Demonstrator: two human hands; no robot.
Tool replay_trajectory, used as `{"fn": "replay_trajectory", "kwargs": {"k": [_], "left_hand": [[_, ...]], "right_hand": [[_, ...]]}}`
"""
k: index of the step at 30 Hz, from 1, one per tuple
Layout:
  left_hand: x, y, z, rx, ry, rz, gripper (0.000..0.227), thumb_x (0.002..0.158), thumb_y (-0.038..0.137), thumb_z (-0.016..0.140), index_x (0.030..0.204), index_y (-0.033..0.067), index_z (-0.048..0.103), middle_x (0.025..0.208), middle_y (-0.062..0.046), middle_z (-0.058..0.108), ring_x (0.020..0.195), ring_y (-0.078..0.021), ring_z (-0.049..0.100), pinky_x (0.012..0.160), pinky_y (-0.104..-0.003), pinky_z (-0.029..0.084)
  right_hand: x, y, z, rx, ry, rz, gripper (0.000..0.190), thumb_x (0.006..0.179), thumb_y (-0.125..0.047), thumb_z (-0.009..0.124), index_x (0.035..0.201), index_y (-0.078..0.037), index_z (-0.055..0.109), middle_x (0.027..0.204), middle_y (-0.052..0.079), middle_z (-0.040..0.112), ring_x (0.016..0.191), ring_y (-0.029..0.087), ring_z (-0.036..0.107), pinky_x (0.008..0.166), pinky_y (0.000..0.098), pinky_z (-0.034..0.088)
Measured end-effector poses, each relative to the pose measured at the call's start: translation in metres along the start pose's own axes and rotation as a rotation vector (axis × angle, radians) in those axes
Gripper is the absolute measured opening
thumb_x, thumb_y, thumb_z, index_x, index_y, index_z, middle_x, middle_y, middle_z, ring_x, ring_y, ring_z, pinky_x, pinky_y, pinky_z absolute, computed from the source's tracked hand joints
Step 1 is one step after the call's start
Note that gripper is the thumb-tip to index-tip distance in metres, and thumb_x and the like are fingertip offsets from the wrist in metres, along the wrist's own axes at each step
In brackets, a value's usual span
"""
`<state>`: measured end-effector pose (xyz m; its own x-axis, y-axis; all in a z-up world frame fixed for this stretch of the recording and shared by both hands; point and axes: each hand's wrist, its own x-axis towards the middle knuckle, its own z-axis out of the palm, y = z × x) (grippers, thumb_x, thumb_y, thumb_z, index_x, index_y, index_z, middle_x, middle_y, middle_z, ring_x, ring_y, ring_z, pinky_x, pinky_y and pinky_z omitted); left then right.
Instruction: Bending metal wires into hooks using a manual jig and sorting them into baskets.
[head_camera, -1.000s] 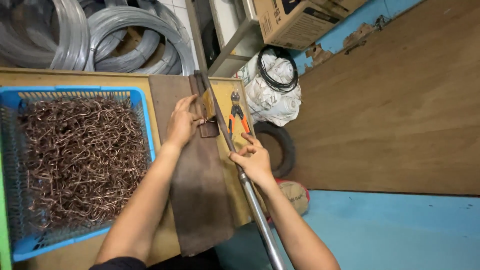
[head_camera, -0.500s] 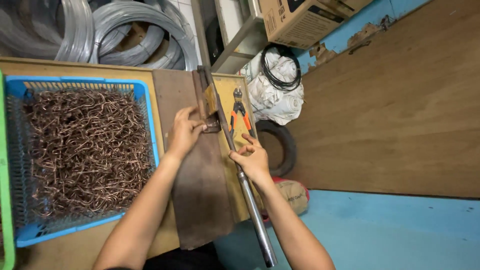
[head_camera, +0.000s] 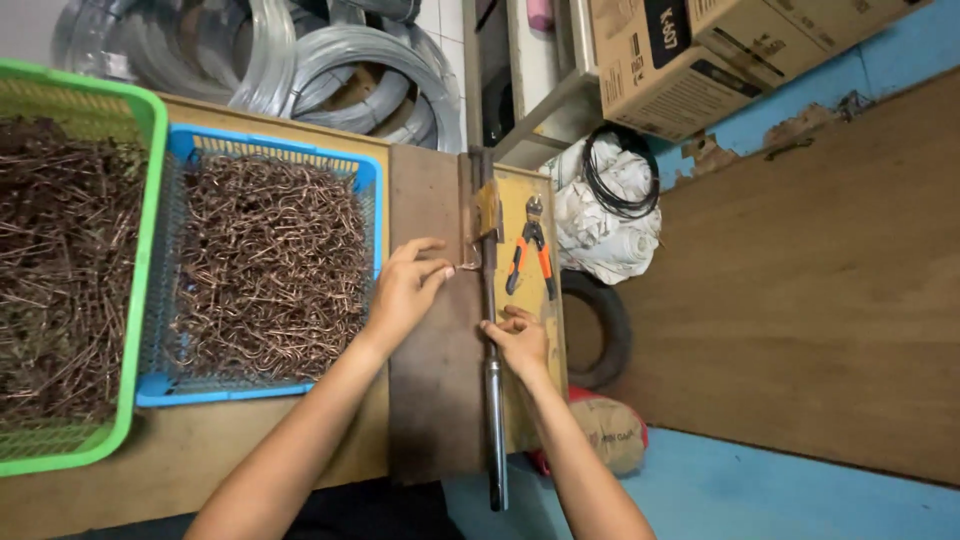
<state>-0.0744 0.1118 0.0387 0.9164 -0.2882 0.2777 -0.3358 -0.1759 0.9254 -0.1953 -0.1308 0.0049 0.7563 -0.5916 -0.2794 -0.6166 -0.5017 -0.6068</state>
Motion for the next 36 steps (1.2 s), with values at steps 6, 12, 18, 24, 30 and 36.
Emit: {"fn": "replay_trajectory", "kwargs": {"k": [6,12,18,24,30,36], "left_hand": [[-0.031,0.033,-0.046,-0.021,-0.039,-0.032,0.012,0.093,0.017,0.074,0.1,0.0171,0.083,0.114,-0.001,0.076,0.112,-0.0278,0.071,0.096,-0.038,0.055],[-0.083,0.03,-0.127,0.288,-0.214,-0.202,0.011,0.086,0.02,0.076,0.093,0.017,0.085,0.11,-0.001,0.079,0.105,-0.0298,0.074,0.093,-0.044,0.057],[-0.115,0.013,-0.174,0.55,-0.316,-0.441,0.017,0.088,0.025,0.073,0.099,0.0181,0.084,0.122,-0.001,0.072,0.112,-0.0329,0.07,0.091,-0.047,0.059],[-0.108,0.002,-0.174,0.621,-0.235,-0.476,0.011,0.084,0.029,0.079,0.088,0.0203,0.085,0.115,-0.003,0.073,0.108,-0.0312,0.071,0.087,-0.044,0.06],[-0.112,-0.001,-0.18,0.579,-0.06,-0.393,0.01,0.081,0.022,0.083,0.091,0.0191,0.083,0.116,-0.001,0.067,0.11,-0.0275,0.069,0.088,-0.043,0.06],[-0.126,0.026,-0.197,0.306,0.042,-0.351,0.01,0.089,0.014,0.076,0.096,0.0111,0.082,0.121,-0.009,0.07,0.112,-0.0316,0.07,0.093,-0.044,0.059]], "right_hand": [[-0.016,-0.029,-0.011,-0.156,0.001,0.077,0.039,0.069,-0.056,0.089,0.086,-0.022,0.082,0.112,0.006,0.077,0.115,0.032,0.068,0.094,0.0426,0.056],[-0.091,-0.123,-0.003,0.106,0.091,-0.588,0.025,0.091,-0.012,0.076,0.116,-0.007,0.072,0.115,0.019,0.072,0.115,0.036,0.067,0.095,0.0449,0.054],[-0.148,-0.177,0.052,0.016,-0.338,-1.172,0.032,0.094,-0.018,0.072,0.126,-0.014,0.07,0.126,0.011,0.07,0.114,0.034,0.068,0.091,0.0446,0.054],[-0.125,-0.164,0.09,-0.146,-0.257,-1.273,0.013,0.093,-0.03,0.075,0.101,-0.021,0.08,0.105,0.001,0.073,0.097,0.025,0.07,0.081,0.0379,0.054],[-0.135,-0.185,0.095,-0.166,-0.178,-1.295,0.019,0.085,-0.027,0.083,0.101,-0.019,0.079,0.094,0.003,0.069,0.088,0.026,0.071,0.078,0.0375,0.057],[-0.128,-0.202,0.1,0.02,-0.227,-1.102,0.009,0.086,-0.028,0.084,0.092,-0.022,0.083,0.081,0.001,0.07,0.075,0.023,0.072,0.069,0.0341,0.057]]}}
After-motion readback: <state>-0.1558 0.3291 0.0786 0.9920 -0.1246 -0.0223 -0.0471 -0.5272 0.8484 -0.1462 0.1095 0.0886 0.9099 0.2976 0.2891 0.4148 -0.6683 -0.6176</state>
